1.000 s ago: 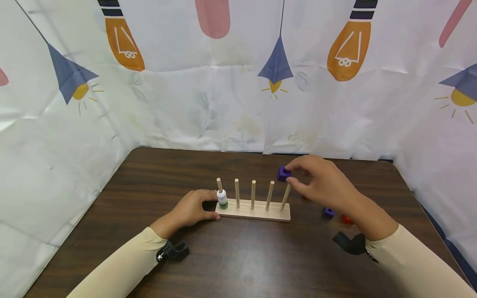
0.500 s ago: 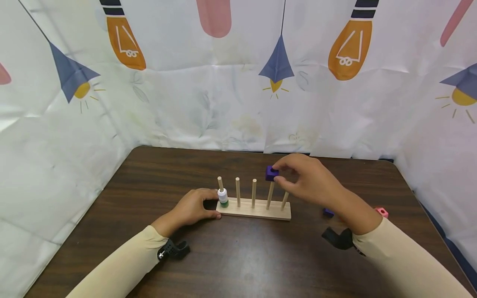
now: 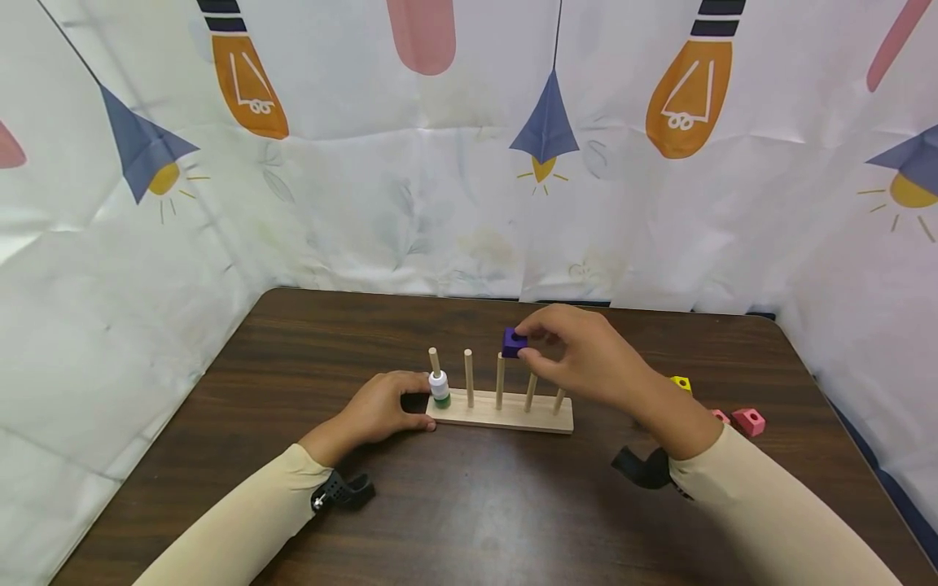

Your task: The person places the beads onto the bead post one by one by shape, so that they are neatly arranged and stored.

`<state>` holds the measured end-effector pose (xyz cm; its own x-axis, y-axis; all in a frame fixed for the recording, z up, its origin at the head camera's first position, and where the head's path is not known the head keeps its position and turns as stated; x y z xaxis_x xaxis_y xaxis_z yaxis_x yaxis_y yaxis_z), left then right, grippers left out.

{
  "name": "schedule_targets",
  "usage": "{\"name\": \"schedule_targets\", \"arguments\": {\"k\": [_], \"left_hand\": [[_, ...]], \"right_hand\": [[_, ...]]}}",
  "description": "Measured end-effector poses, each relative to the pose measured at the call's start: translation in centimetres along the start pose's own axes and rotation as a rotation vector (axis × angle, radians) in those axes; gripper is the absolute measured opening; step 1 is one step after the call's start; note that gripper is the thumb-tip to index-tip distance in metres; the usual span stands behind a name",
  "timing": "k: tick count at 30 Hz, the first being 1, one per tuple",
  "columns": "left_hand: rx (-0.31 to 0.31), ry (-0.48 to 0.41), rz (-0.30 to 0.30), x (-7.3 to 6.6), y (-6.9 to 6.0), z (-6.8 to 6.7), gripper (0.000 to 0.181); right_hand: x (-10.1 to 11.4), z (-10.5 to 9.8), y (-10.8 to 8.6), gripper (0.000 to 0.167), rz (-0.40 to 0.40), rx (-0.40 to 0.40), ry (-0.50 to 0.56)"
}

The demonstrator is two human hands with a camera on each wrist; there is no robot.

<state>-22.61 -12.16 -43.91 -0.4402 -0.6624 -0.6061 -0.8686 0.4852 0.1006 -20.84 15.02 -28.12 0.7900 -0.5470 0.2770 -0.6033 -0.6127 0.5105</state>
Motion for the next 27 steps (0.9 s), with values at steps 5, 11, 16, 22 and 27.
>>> {"name": "schedule_targets", "arguments": {"k": [5,11,16,22,27], "left_hand": [[-0.005,-0.007,0.004,0.0,0.0,0.0,0.05],[0.0,-0.003,0.005,0.0,0.0,0.1,0.05],[-0.004,-0.004,0.006,0.1,-0.1,0.0,0.051],[-0.008,0.001,0.02,0.0,0.0,0.0,0.05],[-0.012,0.005,0.053,-0.3,0.0,-0.2,0.049]], "right_hand": [[0.3,0.6,0.4,0.031,-0.004,-0.006,0.03],[0.8,1.5,0.9,0.03,-0.003,-0.009,0.078],[1.4,2.1,1.4,0.028,-0.014,-0.02,0.104],[1.8,3.0,1.8,0.028,0.021,-0.014,0.111],[2.1,3.5,2.0,0.025,0.078,0.012,0.112]]}}
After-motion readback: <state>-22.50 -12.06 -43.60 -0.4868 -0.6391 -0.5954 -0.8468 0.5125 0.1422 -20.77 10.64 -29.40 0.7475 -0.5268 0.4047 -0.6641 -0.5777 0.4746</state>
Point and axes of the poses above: each hand's wrist, its own y-axis towards the middle knuckle, its own z-axis out of the palm, x = y × z, the point moved 6 cm from there along y, towards the middle knuckle, and after that the axes turned 7 degrees about -y, right-handed, at the moved point
